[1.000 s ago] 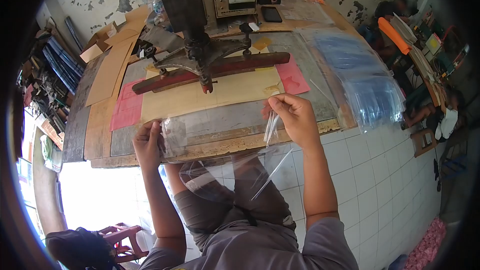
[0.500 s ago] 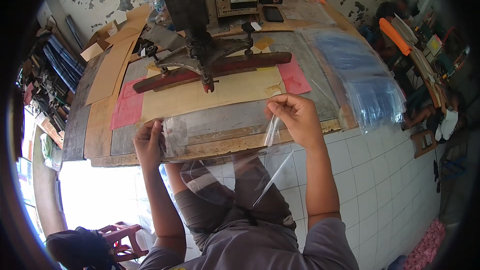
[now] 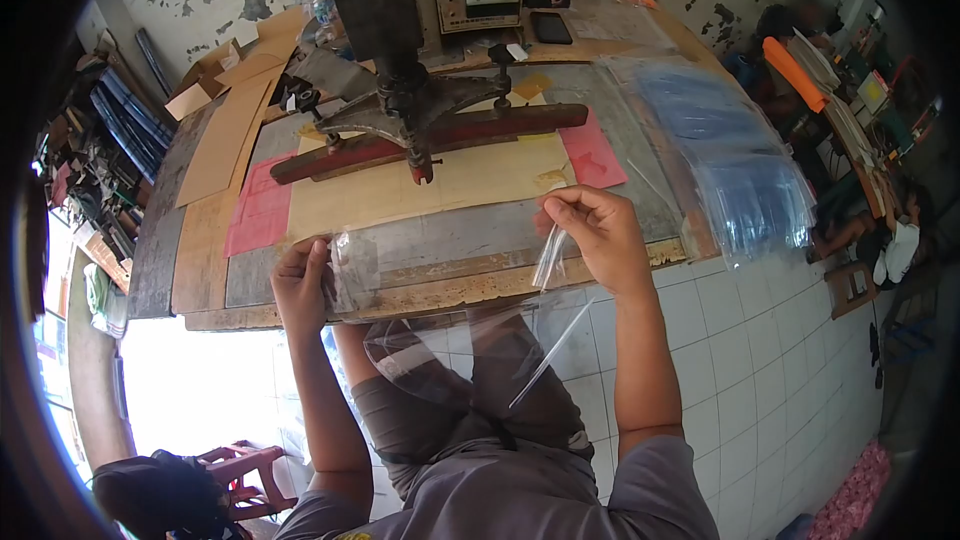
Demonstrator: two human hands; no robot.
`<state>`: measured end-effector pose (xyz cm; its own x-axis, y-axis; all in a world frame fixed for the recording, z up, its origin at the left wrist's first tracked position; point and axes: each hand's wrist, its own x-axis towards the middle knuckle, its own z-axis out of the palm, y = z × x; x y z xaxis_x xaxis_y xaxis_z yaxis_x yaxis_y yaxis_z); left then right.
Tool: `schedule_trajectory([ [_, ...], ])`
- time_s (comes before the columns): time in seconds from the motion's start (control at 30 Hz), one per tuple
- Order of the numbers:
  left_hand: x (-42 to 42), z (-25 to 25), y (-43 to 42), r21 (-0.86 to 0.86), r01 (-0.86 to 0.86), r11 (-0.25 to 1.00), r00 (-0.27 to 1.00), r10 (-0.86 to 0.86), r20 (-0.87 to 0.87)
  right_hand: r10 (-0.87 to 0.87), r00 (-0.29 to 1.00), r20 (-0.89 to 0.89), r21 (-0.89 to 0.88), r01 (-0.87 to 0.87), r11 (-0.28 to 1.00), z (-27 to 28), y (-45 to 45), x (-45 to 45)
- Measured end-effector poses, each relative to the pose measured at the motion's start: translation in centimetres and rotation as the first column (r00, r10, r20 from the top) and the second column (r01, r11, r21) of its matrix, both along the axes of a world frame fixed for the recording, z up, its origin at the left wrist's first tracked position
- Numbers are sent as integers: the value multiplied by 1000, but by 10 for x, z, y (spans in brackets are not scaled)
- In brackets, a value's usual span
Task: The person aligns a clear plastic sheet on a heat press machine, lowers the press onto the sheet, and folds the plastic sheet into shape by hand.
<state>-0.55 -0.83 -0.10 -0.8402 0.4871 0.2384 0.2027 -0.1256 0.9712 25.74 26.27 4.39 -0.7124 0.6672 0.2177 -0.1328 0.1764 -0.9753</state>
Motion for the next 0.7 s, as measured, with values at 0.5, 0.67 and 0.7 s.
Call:
schedule_trajectory([
  [0.5,32,42,-2,-85,141,986,990,-142,-8,-95,989,114,93,84,992,3,11,13],
  [0.67,35,47,-3,-30,214,976,977,-214,11,-106,989,105,81,98,992,3,15,20],
  [0.7,36,48,-3,-10,210,978,978,-210,16,-114,987,109,80,106,991,3,15,20],
])
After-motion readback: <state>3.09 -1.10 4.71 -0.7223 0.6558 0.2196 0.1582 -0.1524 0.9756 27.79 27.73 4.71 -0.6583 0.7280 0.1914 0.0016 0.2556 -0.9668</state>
